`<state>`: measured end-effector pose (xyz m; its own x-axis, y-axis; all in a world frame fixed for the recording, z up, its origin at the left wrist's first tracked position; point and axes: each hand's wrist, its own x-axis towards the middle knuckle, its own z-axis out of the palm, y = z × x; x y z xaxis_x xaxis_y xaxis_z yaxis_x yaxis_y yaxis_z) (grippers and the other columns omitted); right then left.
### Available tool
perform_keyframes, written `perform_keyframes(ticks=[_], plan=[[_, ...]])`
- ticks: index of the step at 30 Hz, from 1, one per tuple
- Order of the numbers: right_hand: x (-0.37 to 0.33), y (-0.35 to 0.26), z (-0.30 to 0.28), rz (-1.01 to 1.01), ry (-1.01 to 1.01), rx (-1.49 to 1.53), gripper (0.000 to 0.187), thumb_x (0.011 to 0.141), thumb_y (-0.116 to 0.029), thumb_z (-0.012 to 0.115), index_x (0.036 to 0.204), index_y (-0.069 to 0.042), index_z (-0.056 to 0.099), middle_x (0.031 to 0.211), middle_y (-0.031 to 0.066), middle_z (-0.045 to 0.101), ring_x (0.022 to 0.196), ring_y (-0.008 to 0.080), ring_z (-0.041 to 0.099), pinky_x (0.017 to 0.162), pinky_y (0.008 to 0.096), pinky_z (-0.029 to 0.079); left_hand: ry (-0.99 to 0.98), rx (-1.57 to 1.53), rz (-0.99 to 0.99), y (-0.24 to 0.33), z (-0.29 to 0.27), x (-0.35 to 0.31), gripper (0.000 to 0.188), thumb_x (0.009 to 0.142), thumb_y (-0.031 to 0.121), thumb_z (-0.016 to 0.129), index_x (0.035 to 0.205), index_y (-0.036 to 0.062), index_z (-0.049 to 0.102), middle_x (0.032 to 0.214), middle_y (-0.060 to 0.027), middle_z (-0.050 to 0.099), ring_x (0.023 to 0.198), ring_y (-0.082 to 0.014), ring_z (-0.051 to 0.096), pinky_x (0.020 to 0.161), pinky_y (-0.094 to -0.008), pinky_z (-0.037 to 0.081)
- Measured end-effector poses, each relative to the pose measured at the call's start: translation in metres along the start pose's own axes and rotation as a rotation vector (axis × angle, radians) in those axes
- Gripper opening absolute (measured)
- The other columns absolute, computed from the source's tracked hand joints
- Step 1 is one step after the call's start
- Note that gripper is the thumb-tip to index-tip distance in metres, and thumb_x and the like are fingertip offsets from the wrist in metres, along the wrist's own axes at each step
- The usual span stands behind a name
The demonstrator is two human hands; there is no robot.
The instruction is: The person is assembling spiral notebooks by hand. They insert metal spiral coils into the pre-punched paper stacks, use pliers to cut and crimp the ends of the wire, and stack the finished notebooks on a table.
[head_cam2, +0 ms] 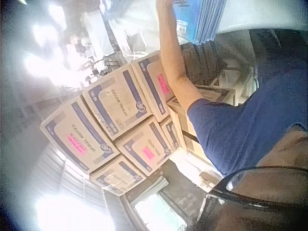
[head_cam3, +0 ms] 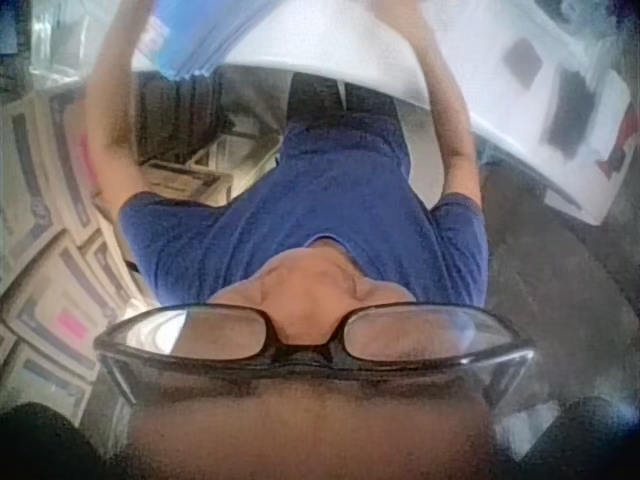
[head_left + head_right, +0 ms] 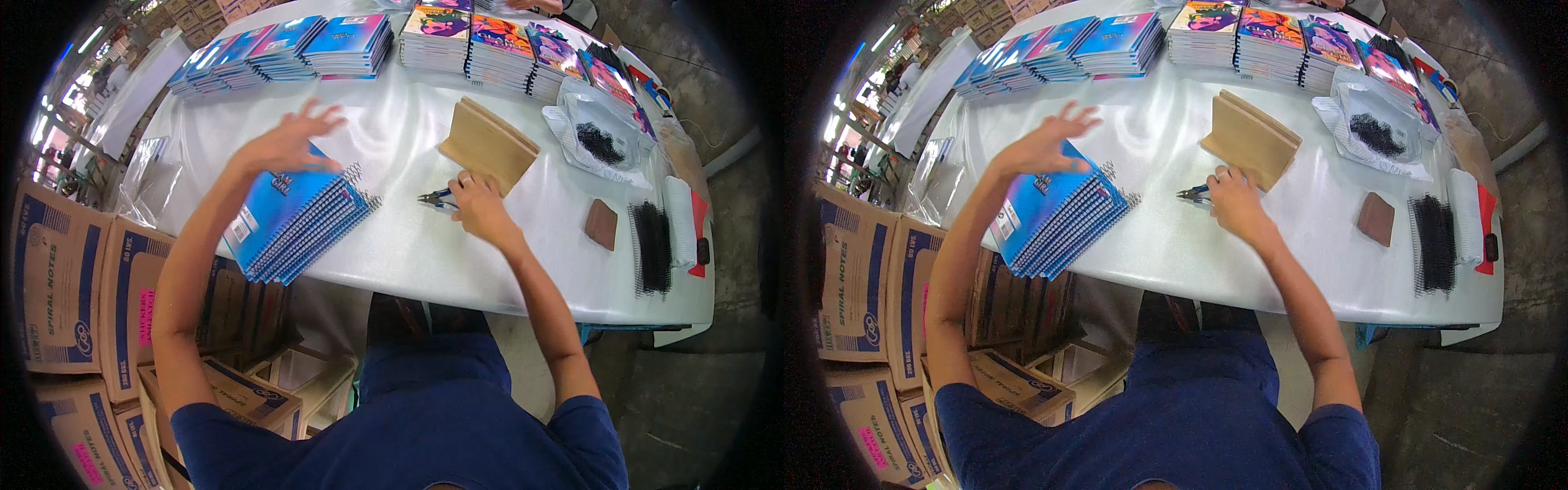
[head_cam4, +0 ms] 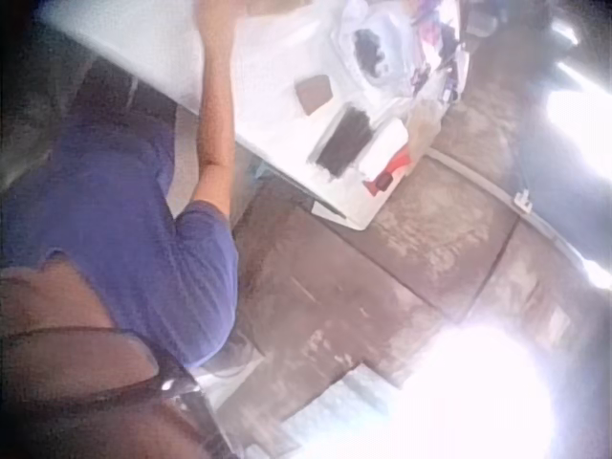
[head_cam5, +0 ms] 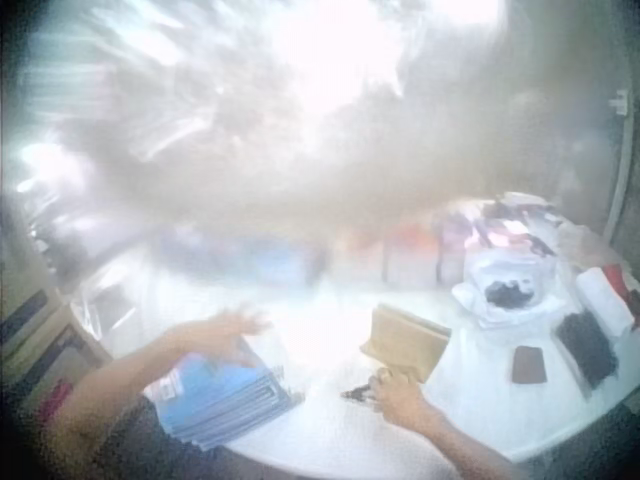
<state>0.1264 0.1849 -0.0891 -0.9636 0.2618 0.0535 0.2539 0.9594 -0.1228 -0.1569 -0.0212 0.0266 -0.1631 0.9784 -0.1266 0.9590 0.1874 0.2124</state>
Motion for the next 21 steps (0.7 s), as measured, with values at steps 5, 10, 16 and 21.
perform_keyframes(ticks=[5,10,16,21], plan=[[0.006,-0.016,-0.012,0.046,-0.158,-0.004,0.048,0.073,-0.021,0.077,0.114,-0.004,0.058,0.117,0.0138,0.055,0.112,0.0283,0.051,0.093,0.0471,0.042,-0.382,0.15,-0.069,0.033,0.016,0.012,0.078,0.073,0.059,0.068,0.137,0.0147,0.053,0.154,-0.0092,0.033,0.146,-0.0423,0.009,0.111,-0.0683,0.007],[-0.017,-0.028,0.014,0.059,0.26,-0.048,0.05,0.079,-0.035,0.072,0.118,-0.006,0.058,0.117,0.0118,0.054,0.109,0.0264,0.05,0.093,0.048,0.039,-0.409,0.105,-0.087,0.029,0.017,0.005,0.063,0.073,0.056,0.068,0.126,0.0212,0.064,0.153,-0.0049,0.036,0.145,-0.0443,0.011,0.109,-0.0706,0.006],[-0.009,-0.004,0.04,-0.087,0.434,-0.106,0.045,0.085,-0.037,0.066,0.116,-0.005,0.058,0.115,0.0124,0.053,0.113,0.0283,0.046,0.097,0.0505,0.034,-0.413,0.033,-0.113,0.031,0.017,0.008,0.057,0.075,0.05,0.071,0.125,0.0217,0.065,0.15,-0.0036,0.04,0.144,-0.0427,0.016,0.111,-0.0681,0.006],[-0.002,0.005,0.046,-0.04,0.443,-0.027,0.04,0.085,-0.038,0.066,0.105,-0.004,0.061,0.107,0.0153,0.053,0.107,0.0284,0.05,0.088,0.0446,0.042,-0.43,0.064,-0.117,0.027,0.02,0.01,0.073,0.077,0.048,0.071,0.14,0.0194,0.05,0.146,-0.0072,0.046,0.143,-0.0401,0.023,0.112,-0.0626,0.01]])
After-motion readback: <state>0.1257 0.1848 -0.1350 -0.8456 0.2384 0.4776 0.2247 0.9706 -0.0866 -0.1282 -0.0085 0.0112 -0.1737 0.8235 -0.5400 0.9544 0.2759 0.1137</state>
